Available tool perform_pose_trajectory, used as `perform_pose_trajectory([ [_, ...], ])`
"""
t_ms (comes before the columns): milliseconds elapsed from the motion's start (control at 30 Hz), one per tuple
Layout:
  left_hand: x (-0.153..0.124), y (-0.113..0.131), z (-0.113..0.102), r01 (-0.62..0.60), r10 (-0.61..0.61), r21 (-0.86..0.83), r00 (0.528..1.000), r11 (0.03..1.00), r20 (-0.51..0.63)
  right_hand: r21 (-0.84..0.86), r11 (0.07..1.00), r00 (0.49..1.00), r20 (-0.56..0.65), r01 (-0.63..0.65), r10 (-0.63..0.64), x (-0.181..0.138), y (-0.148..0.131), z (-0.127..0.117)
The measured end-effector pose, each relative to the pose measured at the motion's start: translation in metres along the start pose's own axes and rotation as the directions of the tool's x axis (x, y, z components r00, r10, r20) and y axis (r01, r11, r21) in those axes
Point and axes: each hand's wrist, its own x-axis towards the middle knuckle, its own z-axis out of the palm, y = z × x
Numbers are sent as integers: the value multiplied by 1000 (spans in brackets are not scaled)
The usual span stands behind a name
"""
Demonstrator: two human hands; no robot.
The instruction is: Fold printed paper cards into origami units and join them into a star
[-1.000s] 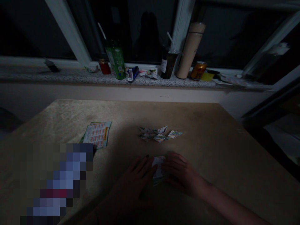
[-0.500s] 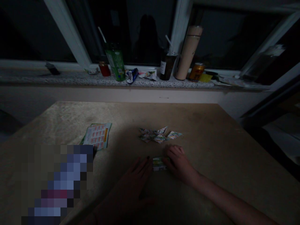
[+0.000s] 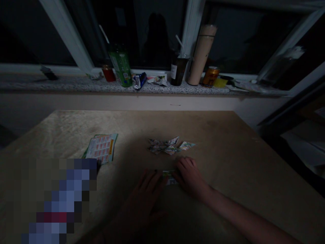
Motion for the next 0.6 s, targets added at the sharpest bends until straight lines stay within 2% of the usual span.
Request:
perform_pose_trajectory([
  [100, 2, 4, 5, 16, -15, 35, 999, 999, -37, -13, 1000, 1000, 0, -9, 9, 0, 0, 1],
  [267, 3, 15, 8, -106, 107, 24, 994, 994, -13, -21, 1000, 1000, -3, -10, 10, 0, 1, 2],
  [600, 4, 17, 9, -88, 87, -38, 996, 995, -10, -10, 1000, 1000, 1, -17, 17, 3, 1, 0],
])
